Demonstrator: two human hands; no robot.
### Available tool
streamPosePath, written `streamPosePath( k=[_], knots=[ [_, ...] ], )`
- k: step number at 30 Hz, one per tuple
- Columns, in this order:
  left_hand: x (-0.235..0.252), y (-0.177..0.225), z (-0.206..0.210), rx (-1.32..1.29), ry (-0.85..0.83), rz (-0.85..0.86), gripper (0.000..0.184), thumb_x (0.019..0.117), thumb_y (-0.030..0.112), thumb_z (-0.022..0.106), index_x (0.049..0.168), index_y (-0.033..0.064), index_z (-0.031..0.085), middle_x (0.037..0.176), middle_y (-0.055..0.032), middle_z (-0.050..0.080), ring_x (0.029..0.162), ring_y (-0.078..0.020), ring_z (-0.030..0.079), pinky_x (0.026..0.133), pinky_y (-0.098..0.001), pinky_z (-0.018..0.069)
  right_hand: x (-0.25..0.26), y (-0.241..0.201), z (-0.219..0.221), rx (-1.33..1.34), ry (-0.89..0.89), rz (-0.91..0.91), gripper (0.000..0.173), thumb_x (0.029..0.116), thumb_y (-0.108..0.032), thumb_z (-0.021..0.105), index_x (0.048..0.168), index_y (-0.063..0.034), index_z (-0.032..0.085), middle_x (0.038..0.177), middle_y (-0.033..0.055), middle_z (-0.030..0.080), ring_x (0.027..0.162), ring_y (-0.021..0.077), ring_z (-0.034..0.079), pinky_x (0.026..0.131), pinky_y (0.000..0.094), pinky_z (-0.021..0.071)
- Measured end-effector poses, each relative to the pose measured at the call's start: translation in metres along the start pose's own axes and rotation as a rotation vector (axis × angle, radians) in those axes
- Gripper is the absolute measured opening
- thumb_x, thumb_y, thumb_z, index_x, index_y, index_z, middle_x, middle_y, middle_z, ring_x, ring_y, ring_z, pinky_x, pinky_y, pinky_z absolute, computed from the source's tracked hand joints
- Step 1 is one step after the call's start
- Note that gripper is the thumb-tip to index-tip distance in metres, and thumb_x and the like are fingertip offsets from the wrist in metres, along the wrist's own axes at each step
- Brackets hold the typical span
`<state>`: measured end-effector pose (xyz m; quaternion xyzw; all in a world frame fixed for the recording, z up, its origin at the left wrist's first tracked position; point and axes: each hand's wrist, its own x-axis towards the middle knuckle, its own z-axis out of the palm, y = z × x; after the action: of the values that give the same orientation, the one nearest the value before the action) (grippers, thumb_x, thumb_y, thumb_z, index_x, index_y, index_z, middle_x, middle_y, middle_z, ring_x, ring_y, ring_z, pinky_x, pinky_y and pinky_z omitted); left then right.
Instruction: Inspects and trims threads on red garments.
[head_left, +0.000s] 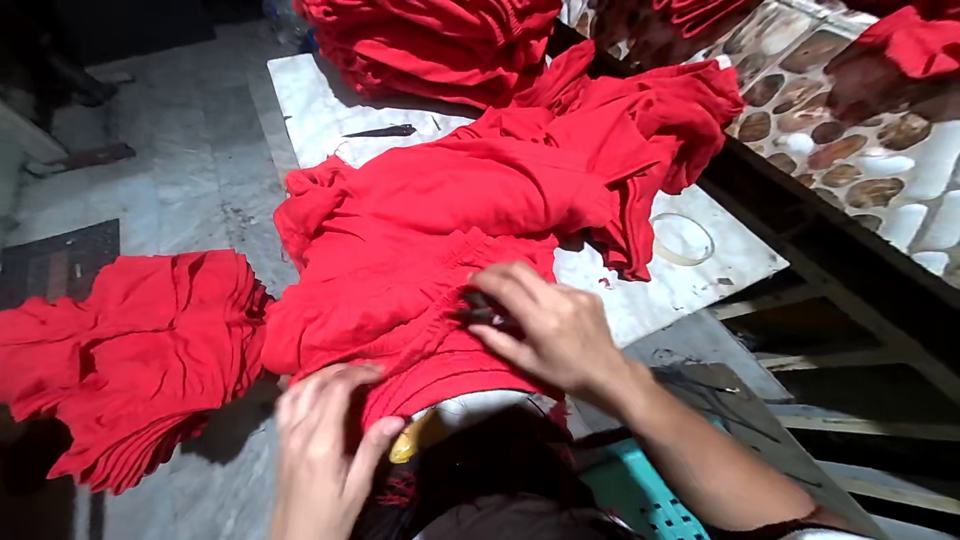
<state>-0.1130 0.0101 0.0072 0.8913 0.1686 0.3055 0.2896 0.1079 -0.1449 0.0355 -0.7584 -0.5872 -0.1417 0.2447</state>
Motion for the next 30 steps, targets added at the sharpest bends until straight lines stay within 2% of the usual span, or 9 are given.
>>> streamPosePath(
  k=[2, 6, 9, 12, 15, 19, 24, 27, 30],
  knots=[
    [-0.008, -0.011, -0.021, 0.248, -0.047, -0.017, 0.054, 0.1014, 0.051, 0.05, 0.111, 0.0022, 0.071, 0.102, -0.0163, 0.073, 0.104, -0.033, 0.065, 0.099, -0.0553, 0.036, -0.004, 0.026, -0.014, 0.097, -0.153, 0.052, 0.023, 0.0835, -0.013, 0.07, 0.106, -0.0061, 0.074, 0.093, 0.0103, 0.073, 0.066, 0.0286, 0.069, 0.05, 0.0501, 0.0514],
    [0.005, -0.017, -0.038, 0.247, 0.0, 0.067, 0.034, 0.1016, 0.029, 0.053, 0.092, 0.0031, 0.072, 0.085, -0.0109, 0.071, 0.092, -0.0227, 0.063, 0.096, -0.0446, 0.0321, -0.001, 0.042, -0.027, 0.286, -0.157, 0.059, 0.014, 0.0799, -0.013, 0.066, 0.09, -0.0061, 0.072, 0.071, 0.0023, 0.066, 0.06, 0.0123, 0.06, 0.054, 0.0328, 0.0472],
    [0.04, -0.021, -0.037, 0.18, 0.135, 0.111, 0.035, 0.103, 0.027, 0.054, 0.094, -0.0014, 0.072, 0.091, -0.0149, 0.072, 0.099, -0.0235, 0.064, 0.099, -0.044, 0.0371, 0.02, 0.051, -0.023, 0.449, -0.023, 0.137, 0.014, 0.0866, -0.006, 0.064, 0.099, -0.0016, 0.069, 0.083, 0.003, 0.068, 0.069, 0.0024, 0.059, 0.063, 0.02, 0.0507],
    [0.08, -0.05, -0.015, 0.17, 0.123, -0.016, 0.033, 0.1009, 0.02, 0.056, 0.112, -0.0074, 0.069, 0.11, -0.0277, 0.068, 0.109, -0.0435, 0.061, 0.097, -0.0619, 0.0398, 0.05, 0.078, 0.008, 0.373, 0.137, 0.301, 0.017, 0.0942, -0.007, 0.064, 0.107, 0.0038, 0.066, 0.093, 0.012, 0.069, 0.079, 0.0136, 0.064, 0.074, 0.033, 0.0536],
    [0.096, -0.079, 0.022, 0.108, -0.039, -0.262, 0.033, 0.1055, 0.015, 0.05, 0.131, -0.0025, 0.061, 0.135, -0.0292, 0.054, 0.125, -0.0499, 0.051, 0.1, -0.0699, 0.0382, 0.059, 0.094, 0.046, 0.232, -0.024, 0.444, 0.019, 0.0938, -0.001, 0.062, 0.111, 0.0055, 0.067, 0.096, 0.0253, 0.07, 0.089, 0.0438, 0.069, 0.078, 0.065, 0.0514],
    [0.066, -0.059, 0.018, 0.217, 0.129, -0.117, 0.044, 0.1008, 0.025, 0.054, 0.131, -0.0059, 0.06, 0.143, -0.0324, 0.049, 0.13, -0.0527, 0.047, 0.102, -0.0699, 0.0343, 0.047, 0.089, 0.042, 0.27, 0.086, 0.444, 0.019, 0.0953, -0.002, 0.061, 0.111, 0.0054, 0.069, 0.099, 0.0223, 0.072, 0.091, 0.0344, 0.07, 0.083, 0.054, 0.0542],
    [-0.017, -0.005, 0.026, 0.16, 0.062, 0.125, 0.035, 0.103, 0.042, 0.054, 0.091, 0.011, 0.065, 0.117, -0.02, 0.065, 0.125, -0.0344, 0.057, 0.106, -0.0462, 0.0426, 0.003, 0.057, -0.015, 0.548, 0.146, 0.286, 0.015, 0.0963, -0.013, 0.062, 0.104, -0.0004, 0.063, 0.09, 0.0006, 0.064, 0.074, -0.002, 0.058, 0.066, 0.015, 0.05],
    [-0.042, 0.01, 0.032, 0.139, 0.015, 0.234, 0.022, 0.1057, 0.029, 0.05, 0.09, 0.0177, 0.06, 0.098, -0.0029, 0.064, 0.118, -0.0202, 0.055, 0.115, -0.0358, 0.0307, -0.014, 0.039, -0.018, 0.516, -0.213, 0.086, 0.028, 0.0886, -0.029, 0.074, 0.103, -0.0046, 0.073, 0.094, 0.0033, 0.071, 0.08, 0.0073, 0.065, 0.069, 0.0249, 0.0542],
    [-0.028, 0.027, 0.014, 0.044, 0.116, 0.235, 0.025, 0.1076, 0.029, 0.049, 0.089, 0.013, 0.057, 0.091, -0.0017, 0.065, 0.107, -0.0117, 0.062, 0.108, -0.0271, 0.0388, -0.016, 0.032, 0.003, 0.414, -0.265, -0.03, 0.016, 0.086, -0.014, 0.067, 0.096, -0.0038, 0.075, 0.093, 0.0099, 0.072, 0.075, 0.0205, 0.069, 0.061, 0.0382, 0.0544]
  ],
)
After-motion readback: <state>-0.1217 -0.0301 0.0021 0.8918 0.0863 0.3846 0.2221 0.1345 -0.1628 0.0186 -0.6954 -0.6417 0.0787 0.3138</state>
